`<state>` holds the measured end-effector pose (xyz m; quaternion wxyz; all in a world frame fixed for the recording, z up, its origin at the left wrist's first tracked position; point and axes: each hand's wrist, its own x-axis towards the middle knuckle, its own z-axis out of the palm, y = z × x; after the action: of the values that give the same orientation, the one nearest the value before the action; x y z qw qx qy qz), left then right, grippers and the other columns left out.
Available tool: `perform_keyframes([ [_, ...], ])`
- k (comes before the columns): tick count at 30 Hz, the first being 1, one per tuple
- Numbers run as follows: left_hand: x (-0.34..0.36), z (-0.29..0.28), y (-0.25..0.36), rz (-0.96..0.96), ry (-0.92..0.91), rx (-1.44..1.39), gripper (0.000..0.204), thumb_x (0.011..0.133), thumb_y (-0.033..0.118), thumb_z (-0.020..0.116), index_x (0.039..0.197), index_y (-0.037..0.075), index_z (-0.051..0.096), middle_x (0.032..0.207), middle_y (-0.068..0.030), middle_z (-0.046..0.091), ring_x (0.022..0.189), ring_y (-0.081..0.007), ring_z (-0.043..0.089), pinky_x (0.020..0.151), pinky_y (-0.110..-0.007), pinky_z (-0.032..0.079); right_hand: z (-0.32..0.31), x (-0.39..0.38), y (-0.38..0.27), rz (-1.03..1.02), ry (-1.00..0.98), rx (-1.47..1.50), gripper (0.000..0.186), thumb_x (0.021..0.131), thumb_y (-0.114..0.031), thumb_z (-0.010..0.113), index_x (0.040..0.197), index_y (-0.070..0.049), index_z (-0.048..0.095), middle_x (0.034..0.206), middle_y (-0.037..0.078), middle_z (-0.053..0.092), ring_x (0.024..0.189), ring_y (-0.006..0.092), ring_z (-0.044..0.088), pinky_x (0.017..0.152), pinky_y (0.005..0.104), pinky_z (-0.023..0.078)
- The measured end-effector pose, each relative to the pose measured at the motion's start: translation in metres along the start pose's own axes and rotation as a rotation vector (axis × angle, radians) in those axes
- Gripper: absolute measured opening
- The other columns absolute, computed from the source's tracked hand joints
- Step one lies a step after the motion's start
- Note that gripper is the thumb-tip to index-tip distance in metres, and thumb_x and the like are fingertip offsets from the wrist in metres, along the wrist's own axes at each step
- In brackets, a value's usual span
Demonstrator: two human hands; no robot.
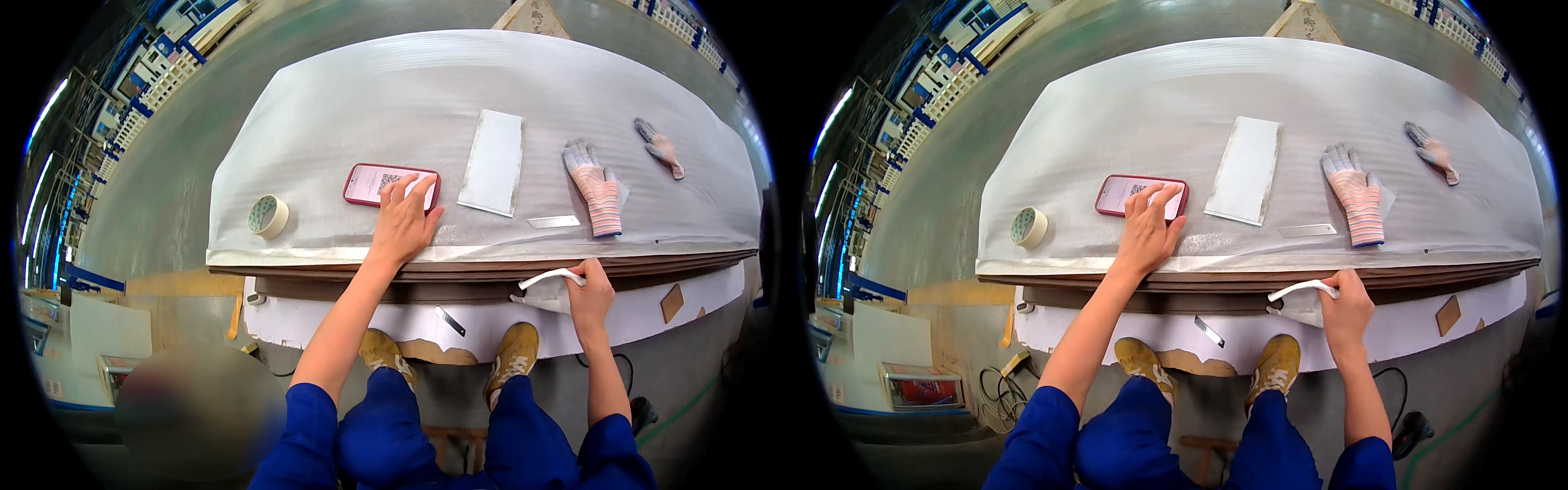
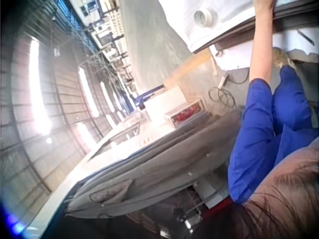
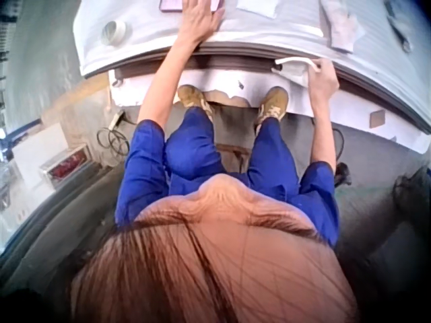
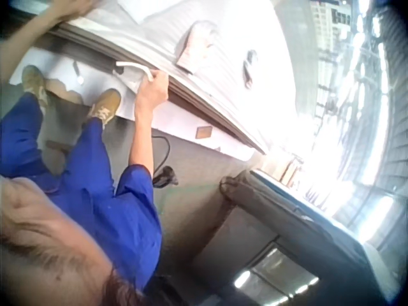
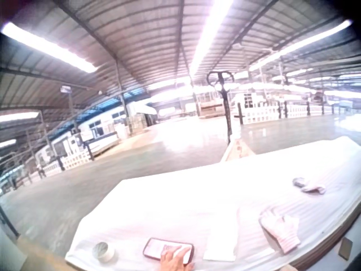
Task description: The person wipes the edge of a wooden furniture piece with a cloth, then uses a heat gun to apply heat to the edge while continuing to wipe. The person puts on gloves and continues to heat and wipe the edge of the furniture piece.
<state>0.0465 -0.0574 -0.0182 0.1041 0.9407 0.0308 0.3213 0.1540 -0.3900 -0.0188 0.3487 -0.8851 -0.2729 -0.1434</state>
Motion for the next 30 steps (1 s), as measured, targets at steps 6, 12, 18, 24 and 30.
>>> perform_keyframes([
  [6,0.0042,-0.0037,0.005,-0.01,-0.049,0.006,0.063,0.087,0.016,0.063,0.141,0.007,0.031,0.13,-0.0068,0.058,0.125,-0.029,0.044,0.104,-0.045,0.026,-0.0009,-0.0001,0.0004,0.002,-0.002,-0.001,0.022,0.069,-0.005,0.075,0.076,-0.006,0.055,0.075,0.008,0.057,0.071,0.0295,0.059,0.06,0.0387,0.045],
  [12,0.0017,-0.003,0.0055,-0.035,0.013,-0.063,0.067,0.086,0.012,0.064,0.142,0.008,0.029,0.141,-0.0083,0.043,0.124,-0.0322,0.039,0.105,-0.045,0.028,0.0004,-0.0018,0.0031,0.011,-0.004,0.0,0.023,0.068,-0.005,0.076,0.076,-0.006,0.055,0.077,0.008,0.058,0.074,0.0294,0.059,0.061,0.0398,0.045],
  [18,0.0013,-0.0027,0.0057,-0.028,-0.009,-0.035,0.065,0.086,0.013,0.064,0.141,0.007,0.028,0.14,-0.006,0.047,0.127,-0.0302,0.039,0.105,-0.045,0.027,-0.0003,-0.0024,0.0006,0.027,-0.004,-0.008,0.023,0.067,-0.005,0.076,0.076,-0.006,0.055,0.077,0.007,0.058,0.073,0.0295,0.06,0.06,0.0395,0.045],
  [24,0.0011,-0.0019,0.0052,-0.013,0.014,-0.046,0.064,0.087,0.014,0.063,0.14,0.006,0.029,0.138,-0.0065,0.05,0.126,-0.0297,0.04,0.105,-0.045,0.027,0.001,-0.0027,0.0026,0.02,0.004,-0.011,0.023,0.068,-0.005,0.076,0.076,-0.006,0.054,0.076,0.007,0.058,0.072,0.0298,0.059,0.06,0.0398,0.044],
  [30,0.002,-0.002,0.0055,-0.019,-0.022,-0.013,0.065,0.086,0.014,0.064,0.141,0.007,0.029,0.135,-0.0067,0.052,0.125,-0.0286,0.042,0.104,-0.044,0.027,0.002,-0.0026,0.0028,0.019,0.01,0.003,0.024,0.068,-0.005,0.076,0.076,-0.005,0.054,0.076,0.008,0.057,0.071,0.0301,0.059,0.06,0.0398,0.044],
])
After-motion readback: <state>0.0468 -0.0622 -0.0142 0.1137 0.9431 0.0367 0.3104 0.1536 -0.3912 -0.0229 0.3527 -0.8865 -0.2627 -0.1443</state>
